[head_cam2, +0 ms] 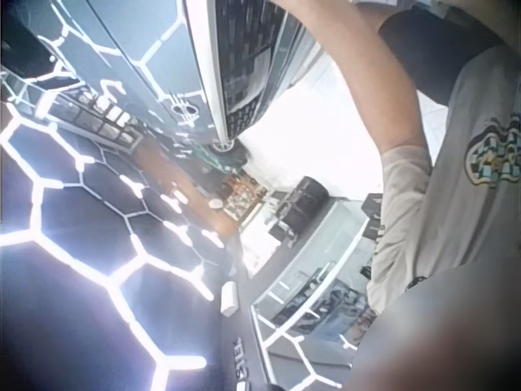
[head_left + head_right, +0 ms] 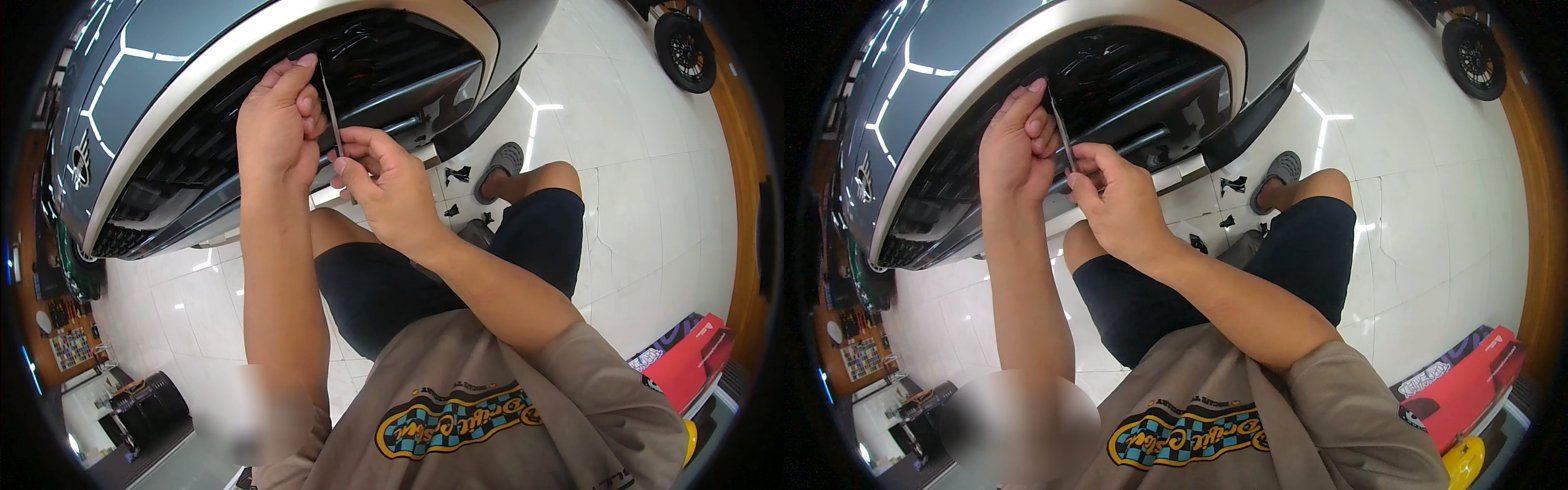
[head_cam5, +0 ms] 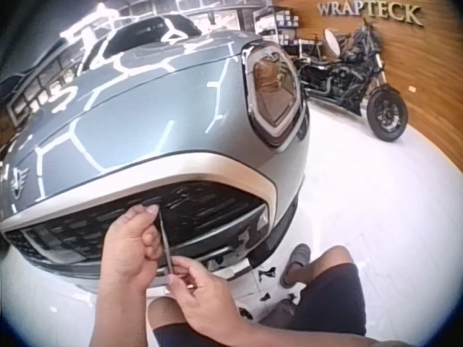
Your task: The person is installing a black grille insert into the front bumper of a car. They use a metal tool to pry and adjust the grille pieces into place, ensuring they fit securely within the bumper's openings.
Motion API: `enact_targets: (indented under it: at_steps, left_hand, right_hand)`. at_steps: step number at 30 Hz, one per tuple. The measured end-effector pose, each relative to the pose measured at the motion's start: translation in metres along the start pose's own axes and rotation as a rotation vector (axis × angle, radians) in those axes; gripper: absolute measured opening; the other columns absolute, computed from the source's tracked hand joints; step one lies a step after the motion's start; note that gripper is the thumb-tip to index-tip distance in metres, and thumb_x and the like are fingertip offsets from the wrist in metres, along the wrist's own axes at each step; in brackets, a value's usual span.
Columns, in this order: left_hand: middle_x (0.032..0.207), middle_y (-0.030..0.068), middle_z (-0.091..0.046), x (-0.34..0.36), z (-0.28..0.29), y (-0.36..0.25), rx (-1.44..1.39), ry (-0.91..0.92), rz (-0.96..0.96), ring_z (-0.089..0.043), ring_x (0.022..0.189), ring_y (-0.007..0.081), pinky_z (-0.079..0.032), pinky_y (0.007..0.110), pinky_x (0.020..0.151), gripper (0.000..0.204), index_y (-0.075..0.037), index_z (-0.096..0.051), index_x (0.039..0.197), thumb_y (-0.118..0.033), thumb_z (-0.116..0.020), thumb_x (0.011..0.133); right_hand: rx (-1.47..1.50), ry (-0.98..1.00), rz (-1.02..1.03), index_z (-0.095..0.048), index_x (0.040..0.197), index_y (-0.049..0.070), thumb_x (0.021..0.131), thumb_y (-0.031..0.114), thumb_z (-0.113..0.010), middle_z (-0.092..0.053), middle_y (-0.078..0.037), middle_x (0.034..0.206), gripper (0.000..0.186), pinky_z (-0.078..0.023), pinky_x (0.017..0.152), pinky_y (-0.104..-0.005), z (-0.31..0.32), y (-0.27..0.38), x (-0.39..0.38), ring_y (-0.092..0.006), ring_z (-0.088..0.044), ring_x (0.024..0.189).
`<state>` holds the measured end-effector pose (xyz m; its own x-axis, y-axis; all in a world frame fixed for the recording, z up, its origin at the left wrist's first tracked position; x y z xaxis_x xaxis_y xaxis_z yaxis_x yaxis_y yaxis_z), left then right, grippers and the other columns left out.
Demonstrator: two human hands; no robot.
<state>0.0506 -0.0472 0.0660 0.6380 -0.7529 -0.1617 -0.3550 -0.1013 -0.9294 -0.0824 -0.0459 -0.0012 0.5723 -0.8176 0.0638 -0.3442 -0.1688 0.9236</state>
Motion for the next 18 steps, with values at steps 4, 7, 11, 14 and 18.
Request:
enact_targets:
  at_steps: [4,7,11,14,18]
  left_hand:
    - [0.059,-0.0027,-0.048,0.0008,0.0005,0.0008,-0.004,0.015,-0.004,-0.038,0.045,0.0080,-0.029,0.024,0.046,0.015,-0.007,-0.058,0.101,-0.011,-0.071,0.096]
    - [0.059,-0.0026,-0.048,0.0000,-0.0004,0.0000,-0.001,0.008,-0.006,-0.038,0.046,0.0081,-0.029,0.024,0.046,0.015,-0.006,-0.058,0.100,-0.010,-0.071,0.096]
    - [0.059,-0.0024,-0.048,-0.0015,-0.0014,-0.0010,0.007,0.013,-0.009,-0.038,0.046,0.0084,-0.029,0.024,0.046,0.015,-0.006,-0.058,0.101,-0.010,-0.071,0.096]
    - [0.059,-0.0040,-0.046,-0.0040,-0.0042,-0.0019,0.017,0.007,-0.006,-0.037,0.046,0.0071,-0.029,0.023,0.046,0.010,-0.008,-0.058,0.098,-0.010,-0.068,0.099]
    - [0.059,-0.0048,-0.046,-0.0049,-0.0047,-0.0018,-0.001,0.007,-0.001,-0.037,0.047,0.0066,-0.028,0.023,0.047,0.009,-0.009,-0.059,0.096,-0.010,-0.067,0.100]
  right_hand:
    - [-0.024,0.002,0.013,-0.061,0.124,-0.006,0.099,0.005,-0.063,-0.075,-0.015,0.099,0.028,-0.058,0.074,-0.0296,0.0015,-0.0006,0.0010,-0.0171,-0.074,0.083]
    - [-0.032,0.036,-0.041,-0.058,0.128,-0.006,0.101,0.003,-0.061,-0.072,-0.013,0.108,0.029,-0.058,0.072,-0.0273,0.0017,0.0017,0.0009,-0.0140,-0.071,0.086]
    - [-0.052,0.060,-0.061,-0.057,0.130,-0.007,0.102,0.003,-0.060,-0.070,-0.012,0.112,0.030,-0.058,0.071,-0.0260,0.0024,0.0013,0.0012,-0.0122,-0.069,0.087]
    - [-0.075,0.055,-0.070,-0.058,0.130,-0.006,0.102,0.004,-0.061,-0.070,-0.011,0.112,0.029,-0.058,0.071,-0.0259,0.0035,0.0018,0.0021,-0.0120,-0.069,0.088]
    - [-0.094,-0.022,0.033,-0.064,0.122,-0.004,0.098,0.006,-0.065,-0.075,-0.016,0.097,0.026,-0.058,0.071,-0.0306,0.0056,-0.0021,0.0034,-0.0188,-0.075,0.080]
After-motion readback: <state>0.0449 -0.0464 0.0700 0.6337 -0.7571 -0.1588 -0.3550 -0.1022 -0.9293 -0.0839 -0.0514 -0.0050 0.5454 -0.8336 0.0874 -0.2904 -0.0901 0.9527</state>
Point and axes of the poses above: each hand's wrist, its own x-axis towards the middle knuckle, its own z-axis out of the back of the hand, y = z × x, the point moved 4 cm from there along x, towards the middle knuckle
